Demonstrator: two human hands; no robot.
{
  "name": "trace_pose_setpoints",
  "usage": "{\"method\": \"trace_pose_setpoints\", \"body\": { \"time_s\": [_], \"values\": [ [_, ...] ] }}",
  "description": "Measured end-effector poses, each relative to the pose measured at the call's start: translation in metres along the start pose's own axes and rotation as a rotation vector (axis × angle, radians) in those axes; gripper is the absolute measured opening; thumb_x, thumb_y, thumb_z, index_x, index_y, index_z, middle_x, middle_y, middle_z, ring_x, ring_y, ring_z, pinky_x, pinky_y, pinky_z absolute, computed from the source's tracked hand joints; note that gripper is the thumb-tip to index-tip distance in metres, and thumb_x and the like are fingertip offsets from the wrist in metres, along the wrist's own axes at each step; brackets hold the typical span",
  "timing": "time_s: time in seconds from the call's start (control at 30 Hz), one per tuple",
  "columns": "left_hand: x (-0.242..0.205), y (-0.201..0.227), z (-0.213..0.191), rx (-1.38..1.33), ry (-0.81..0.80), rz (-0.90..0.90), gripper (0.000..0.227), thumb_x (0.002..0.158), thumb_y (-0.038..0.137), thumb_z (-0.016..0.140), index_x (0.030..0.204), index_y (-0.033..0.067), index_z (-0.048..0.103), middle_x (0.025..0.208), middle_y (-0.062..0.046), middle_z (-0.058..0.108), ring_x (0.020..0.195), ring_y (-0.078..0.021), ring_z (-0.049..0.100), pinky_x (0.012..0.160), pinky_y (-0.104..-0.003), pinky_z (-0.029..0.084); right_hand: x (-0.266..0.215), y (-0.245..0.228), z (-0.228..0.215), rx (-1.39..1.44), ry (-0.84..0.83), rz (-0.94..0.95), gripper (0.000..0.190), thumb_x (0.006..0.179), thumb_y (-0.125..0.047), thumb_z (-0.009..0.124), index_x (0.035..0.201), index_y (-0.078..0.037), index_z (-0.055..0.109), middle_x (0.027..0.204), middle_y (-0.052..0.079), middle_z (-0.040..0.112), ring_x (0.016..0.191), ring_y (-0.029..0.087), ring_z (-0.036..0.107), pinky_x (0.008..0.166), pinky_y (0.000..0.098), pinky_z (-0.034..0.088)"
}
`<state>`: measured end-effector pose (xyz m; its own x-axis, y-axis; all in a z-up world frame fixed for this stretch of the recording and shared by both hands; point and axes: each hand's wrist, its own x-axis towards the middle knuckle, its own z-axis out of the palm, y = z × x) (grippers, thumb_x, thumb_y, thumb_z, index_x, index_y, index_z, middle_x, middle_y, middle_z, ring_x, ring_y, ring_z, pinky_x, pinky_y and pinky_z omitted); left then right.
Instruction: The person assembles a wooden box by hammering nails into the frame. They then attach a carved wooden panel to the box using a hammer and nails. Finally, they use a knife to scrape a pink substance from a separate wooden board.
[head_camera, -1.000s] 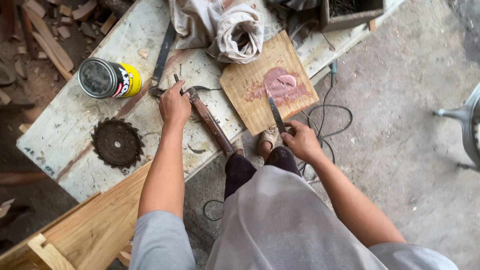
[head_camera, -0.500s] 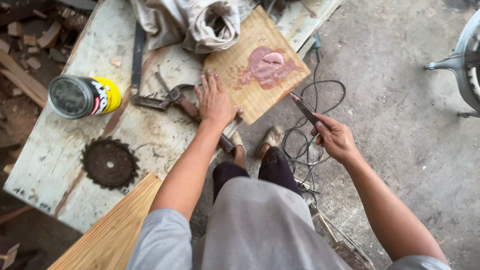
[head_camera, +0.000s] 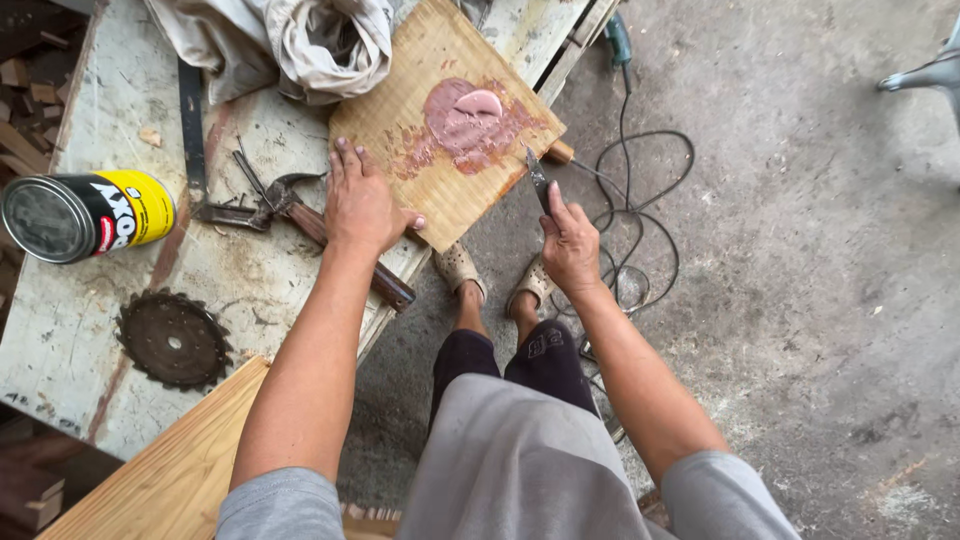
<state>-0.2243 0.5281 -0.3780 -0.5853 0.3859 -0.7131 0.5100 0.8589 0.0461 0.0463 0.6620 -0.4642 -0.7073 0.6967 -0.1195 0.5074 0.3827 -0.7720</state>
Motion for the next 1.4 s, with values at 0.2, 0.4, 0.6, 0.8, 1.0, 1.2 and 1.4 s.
{"method": "trace_pose_setpoints", "body": {
  "time_s": [0.2,0.4,0.6,0.8,1.0,1.2,1.4],
  "values": [
    [0.003,0.005,0.001,0.005,-0.004,-0.042,0.137,0.061,0.052,0.095,0.154,-0.0138,0.019,0.165,-0.031,0.011,0.154,-0.0402,0.016,0.124,-0.043,0.021,-0.022,0.016,-0.002,0.002,-0.078,0.014,0.053,0.092,-0.003,0.070,0.144,-0.009,0.059,0.089,0.016,0.062,0.078,0.036,0.066,0.070,0.0444,0.054],
    [0.006,0.014,-0.007,0.029,-0.054,-0.100,0.137,0.060,0.050,0.096,0.154,-0.0112,0.018,0.165,-0.029,0.010,0.154,-0.0388,0.016,0.124,-0.043,0.021,-0.054,0.026,-0.028,0.102,-0.196,0.164,0.045,0.091,-0.015,0.074,0.136,-0.009,0.066,0.077,0.011,0.064,0.068,0.024,0.065,0.064,0.0373,0.054],
    [0.010,0.016,-0.003,0.086,-0.060,-0.102,0.139,0.061,0.053,0.096,0.154,-0.0155,0.019,0.164,-0.035,0.011,0.153,-0.0427,0.018,0.125,-0.043,0.021,-0.010,-0.013,-0.013,0.450,-0.302,0.347,0.032,0.105,-0.018,0.058,0.135,-0.011,0.064,0.075,0.002,0.070,0.066,0.010,0.067,0.063,0.0303,0.056],
    [0.007,0.015,-0.004,0.054,-0.060,-0.109,0.137,0.060,0.050,0.097,0.153,-0.0139,0.019,0.163,-0.034,0.009,0.153,-0.0417,0.017,0.125,-0.040,0.023,-0.020,-0.018,0.000,0.225,-0.247,0.359,0.038,0.102,-0.015,0.058,0.139,-0.012,0.063,0.067,0.007,0.063,0.059,0.014,0.064,0.060,0.0316,0.052],
    [0.009,0.013,-0.002,0.065,-0.067,-0.109,0.139,0.060,0.052,0.096,0.154,-0.0132,0.017,0.164,-0.034,0.009,0.153,-0.0415,0.016,0.124,-0.042,0.026,-0.052,0.007,-0.030,0.186,-0.282,0.094,0.037,0.102,-0.012,0.062,0.139,-0.009,0.065,0.079,0.010,0.061,0.071,0.020,0.062,0.068,0.0344,0.051],
    [0.009,0.015,-0.006,0.055,-0.109,-0.139,0.141,0.059,0.051,0.096,0.156,-0.0108,0.015,0.165,-0.031,0.008,0.153,-0.0392,0.017,0.122,-0.042,0.027,-0.009,-0.013,-0.004,0.052,-0.127,-0.075,0.044,0.094,-0.008,0.070,0.138,-0.008,0.065,0.084,0.014,0.059,0.073,0.031,0.063,0.067,0.0410,0.052],
    [0.006,0.011,0.001,0.059,-0.034,-0.097,0.138,0.061,0.050,0.097,0.155,-0.0139,0.019,0.165,-0.032,0.011,0.154,-0.0410,0.020,0.124,-0.043,0.028,-0.039,-0.006,0.009,-0.036,-0.136,-0.013,0.047,0.093,-0.005,0.071,0.140,-0.006,0.063,0.087,0.017,0.061,0.074,0.037,0.064,0.067,0.0464,0.053]
  ]
}}
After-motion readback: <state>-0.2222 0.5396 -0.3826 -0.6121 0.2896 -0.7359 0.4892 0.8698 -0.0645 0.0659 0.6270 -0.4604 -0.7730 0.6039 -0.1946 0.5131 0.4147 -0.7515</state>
